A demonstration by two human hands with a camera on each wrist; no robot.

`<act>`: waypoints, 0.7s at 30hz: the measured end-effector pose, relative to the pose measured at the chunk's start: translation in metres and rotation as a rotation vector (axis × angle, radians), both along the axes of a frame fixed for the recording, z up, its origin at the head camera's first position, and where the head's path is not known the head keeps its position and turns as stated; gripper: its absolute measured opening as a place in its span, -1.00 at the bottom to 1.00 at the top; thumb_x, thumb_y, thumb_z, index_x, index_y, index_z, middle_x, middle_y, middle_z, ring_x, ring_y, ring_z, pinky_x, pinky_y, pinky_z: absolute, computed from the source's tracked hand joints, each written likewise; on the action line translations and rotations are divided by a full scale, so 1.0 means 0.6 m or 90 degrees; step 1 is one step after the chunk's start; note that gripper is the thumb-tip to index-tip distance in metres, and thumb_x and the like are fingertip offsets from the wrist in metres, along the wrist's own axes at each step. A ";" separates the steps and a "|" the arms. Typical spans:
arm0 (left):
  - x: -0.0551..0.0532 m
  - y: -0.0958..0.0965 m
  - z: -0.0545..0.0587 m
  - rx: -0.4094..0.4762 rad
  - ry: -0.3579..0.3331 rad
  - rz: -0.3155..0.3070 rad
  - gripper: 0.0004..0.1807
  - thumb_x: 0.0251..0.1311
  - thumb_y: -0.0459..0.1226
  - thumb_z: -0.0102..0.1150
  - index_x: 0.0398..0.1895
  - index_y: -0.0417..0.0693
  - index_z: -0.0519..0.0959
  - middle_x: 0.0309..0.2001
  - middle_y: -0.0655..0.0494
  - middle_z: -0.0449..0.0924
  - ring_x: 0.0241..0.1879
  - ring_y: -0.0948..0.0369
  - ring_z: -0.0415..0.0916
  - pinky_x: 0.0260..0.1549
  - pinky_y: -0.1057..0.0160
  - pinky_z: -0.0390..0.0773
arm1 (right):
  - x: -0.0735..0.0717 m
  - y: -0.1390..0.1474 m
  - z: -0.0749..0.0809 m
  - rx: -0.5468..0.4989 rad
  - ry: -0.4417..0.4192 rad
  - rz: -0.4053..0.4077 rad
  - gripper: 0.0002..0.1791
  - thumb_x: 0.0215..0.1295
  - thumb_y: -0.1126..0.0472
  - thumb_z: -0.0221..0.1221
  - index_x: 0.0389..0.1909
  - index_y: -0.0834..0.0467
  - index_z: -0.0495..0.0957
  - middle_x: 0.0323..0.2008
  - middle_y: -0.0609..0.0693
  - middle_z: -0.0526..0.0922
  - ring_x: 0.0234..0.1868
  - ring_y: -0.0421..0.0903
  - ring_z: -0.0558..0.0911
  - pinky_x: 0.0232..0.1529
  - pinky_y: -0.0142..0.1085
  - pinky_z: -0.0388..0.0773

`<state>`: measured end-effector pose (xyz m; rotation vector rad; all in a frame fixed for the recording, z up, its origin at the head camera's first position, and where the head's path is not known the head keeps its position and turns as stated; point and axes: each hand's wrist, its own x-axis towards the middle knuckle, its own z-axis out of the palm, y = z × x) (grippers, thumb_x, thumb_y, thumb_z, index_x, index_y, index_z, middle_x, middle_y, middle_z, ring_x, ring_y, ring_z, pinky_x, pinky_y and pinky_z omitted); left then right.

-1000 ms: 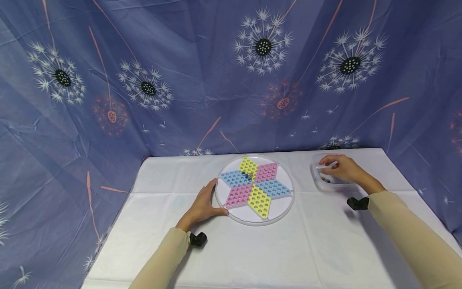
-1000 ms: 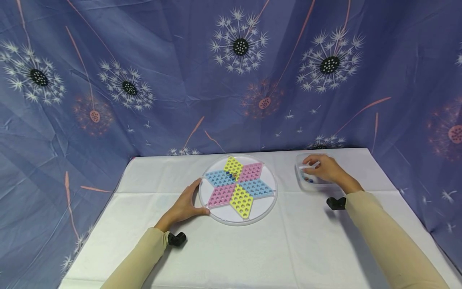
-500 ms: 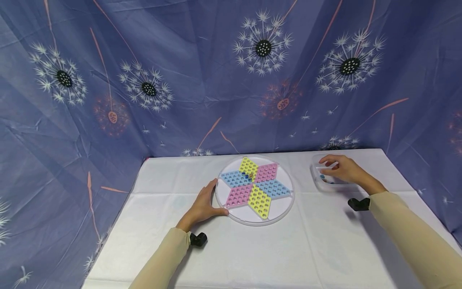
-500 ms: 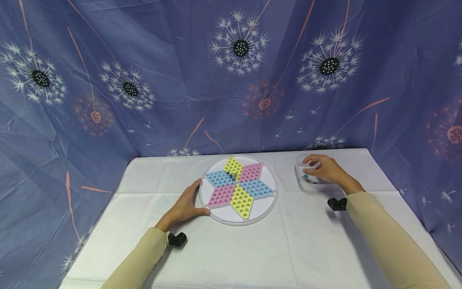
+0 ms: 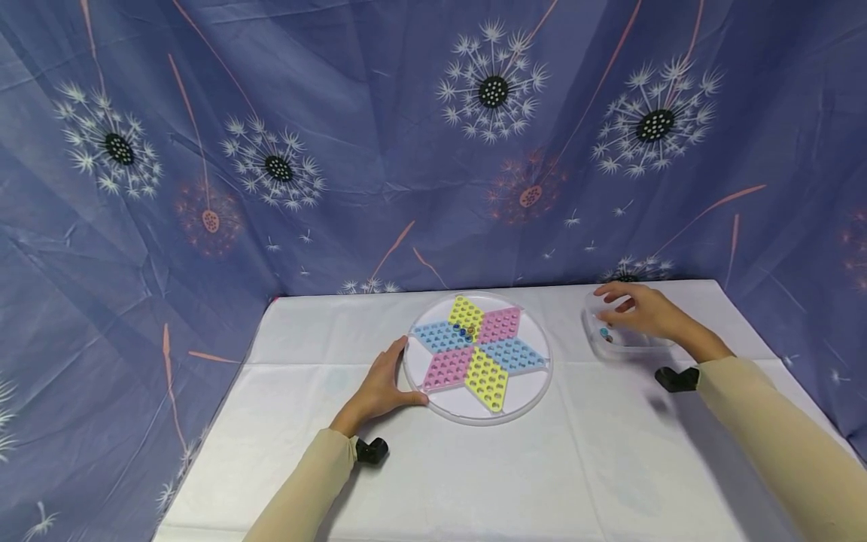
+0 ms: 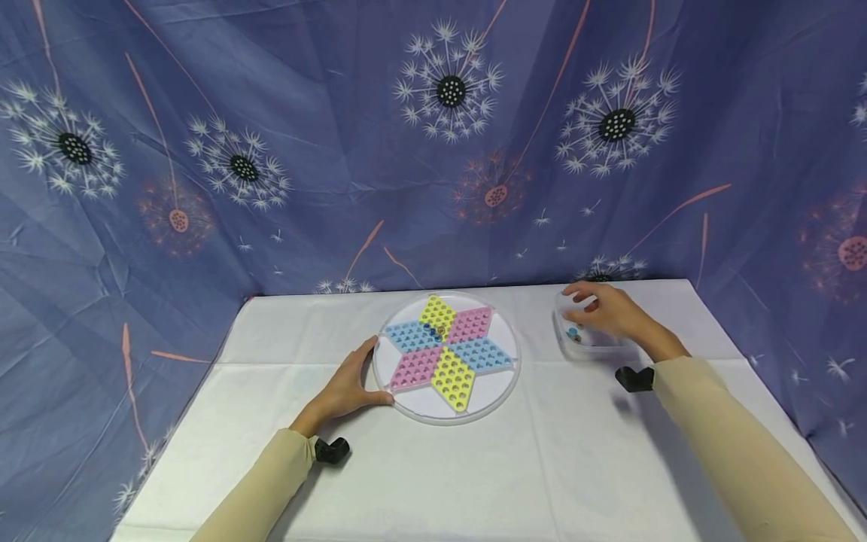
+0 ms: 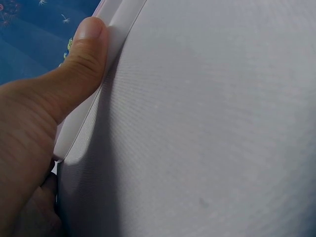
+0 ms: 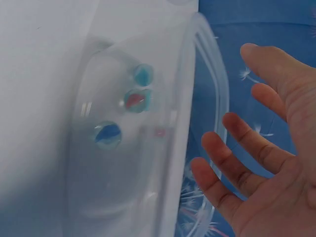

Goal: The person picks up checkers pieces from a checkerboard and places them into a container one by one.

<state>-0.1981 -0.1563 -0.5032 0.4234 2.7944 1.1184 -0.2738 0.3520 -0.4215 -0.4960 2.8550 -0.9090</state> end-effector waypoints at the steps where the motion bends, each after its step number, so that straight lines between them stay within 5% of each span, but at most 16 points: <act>1: 0.000 0.000 0.000 -0.002 0.000 0.000 0.40 -0.33 0.15 0.60 0.57 0.03 -0.07 0.53 0.07 0.00 0.40 0.06 0.09 0.35 0.01 0.18 | -0.001 -0.002 0.002 -0.001 0.005 0.004 -0.38 0.27 -0.13 0.25 0.27 0.05 0.44 0.13 0.26 0.52 -0.01 0.19 0.61 -0.16 0.03 0.61; 13: 0.002 -0.001 -0.001 0.003 0.014 -0.008 0.40 -0.34 0.14 0.60 0.57 -0.02 -0.06 0.52 0.04 0.01 0.41 0.04 0.08 0.35 0.00 0.17 | -0.009 -0.032 0.025 -0.022 0.022 0.052 -0.35 0.30 -0.08 0.25 0.33 0.10 0.37 0.12 0.26 0.52 0.01 0.20 0.58 -0.07 0.11 0.56; 21: -0.002 -0.002 -0.004 -0.005 0.009 -0.004 0.42 -0.36 0.16 0.60 0.57 0.04 -0.08 0.53 0.09 -0.01 0.46 0.08 -0.01 0.39 0.08 0.08 | -0.011 -0.058 0.036 -0.038 0.003 0.051 -0.35 0.27 -0.08 0.27 0.32 0.09 0.39 0.13 0.22 0.51 0.03 0.20 0.57 -0.33 -0.13 0.64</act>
